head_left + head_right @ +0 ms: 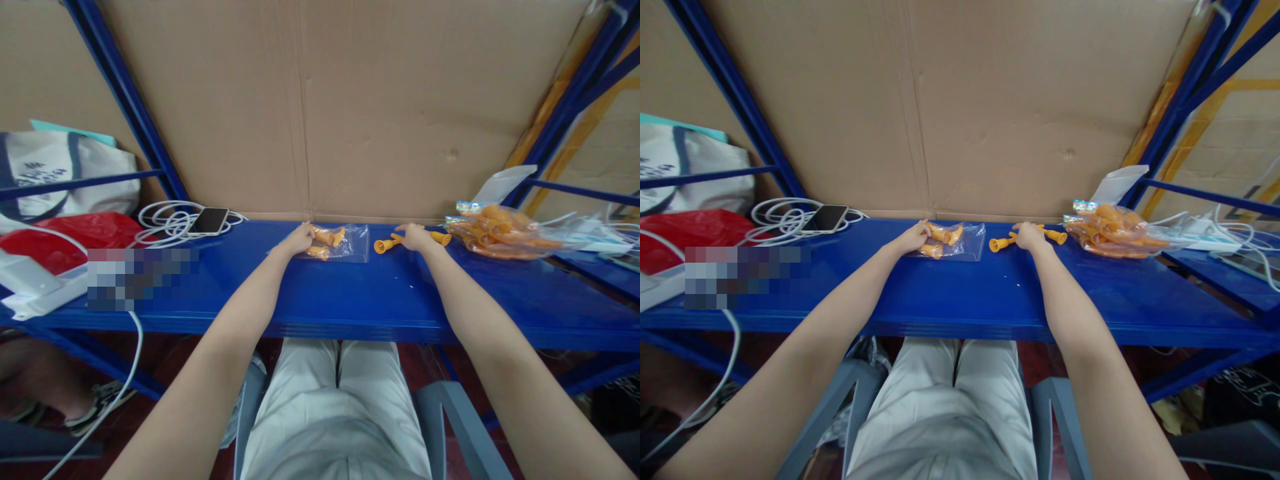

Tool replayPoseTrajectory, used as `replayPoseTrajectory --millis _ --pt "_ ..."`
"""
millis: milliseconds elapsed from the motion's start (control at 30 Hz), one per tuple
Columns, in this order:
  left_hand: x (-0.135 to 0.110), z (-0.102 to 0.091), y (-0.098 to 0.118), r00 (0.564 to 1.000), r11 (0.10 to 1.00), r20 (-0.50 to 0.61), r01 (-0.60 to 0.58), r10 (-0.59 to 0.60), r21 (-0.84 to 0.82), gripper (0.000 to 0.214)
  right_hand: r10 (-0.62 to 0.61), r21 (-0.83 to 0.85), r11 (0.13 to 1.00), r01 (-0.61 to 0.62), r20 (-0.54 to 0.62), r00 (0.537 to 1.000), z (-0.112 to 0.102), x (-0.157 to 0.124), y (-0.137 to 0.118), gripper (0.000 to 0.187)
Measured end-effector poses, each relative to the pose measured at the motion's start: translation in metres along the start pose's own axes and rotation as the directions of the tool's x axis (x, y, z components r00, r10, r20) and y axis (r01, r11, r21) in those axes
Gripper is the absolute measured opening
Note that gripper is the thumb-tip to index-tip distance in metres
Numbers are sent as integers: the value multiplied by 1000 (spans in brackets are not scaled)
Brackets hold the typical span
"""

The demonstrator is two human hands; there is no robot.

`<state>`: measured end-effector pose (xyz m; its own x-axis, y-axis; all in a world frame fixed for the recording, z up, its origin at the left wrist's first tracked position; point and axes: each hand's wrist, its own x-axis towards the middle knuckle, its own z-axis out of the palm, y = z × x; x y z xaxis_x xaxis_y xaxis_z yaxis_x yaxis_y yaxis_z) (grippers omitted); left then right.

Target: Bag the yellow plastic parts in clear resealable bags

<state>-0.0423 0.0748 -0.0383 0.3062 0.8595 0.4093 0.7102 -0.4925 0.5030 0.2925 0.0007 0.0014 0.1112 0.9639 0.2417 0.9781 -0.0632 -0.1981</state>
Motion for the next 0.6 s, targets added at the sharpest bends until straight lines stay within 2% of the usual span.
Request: replayPoseTrajectory --millis 100,233,367,467,600 --pt "-1 -2 3 999 999 13 40 -40 10 21 -29 -87 995 38 98 995 5 3 4 48" --pt "-2 -2 4 1000 1000 4 30 -30 5 21 -110 -108 986 125 140 984 5 6 3 57" --pt "-2 -2 5 999 999 -2 53 -53 12 22 -113 -130 982 137 176 978 -3 -1 -4 50" --pt "-4 -3 6 998 998 -7 64 -64 15 21 -113 -146 980 137 160 981 -11 -8 -11 42" --pt "-6 -3 8 998 998 -16 65 -64 24 20 -160 -105 981 164 44 986 -23 -14 -19 40"
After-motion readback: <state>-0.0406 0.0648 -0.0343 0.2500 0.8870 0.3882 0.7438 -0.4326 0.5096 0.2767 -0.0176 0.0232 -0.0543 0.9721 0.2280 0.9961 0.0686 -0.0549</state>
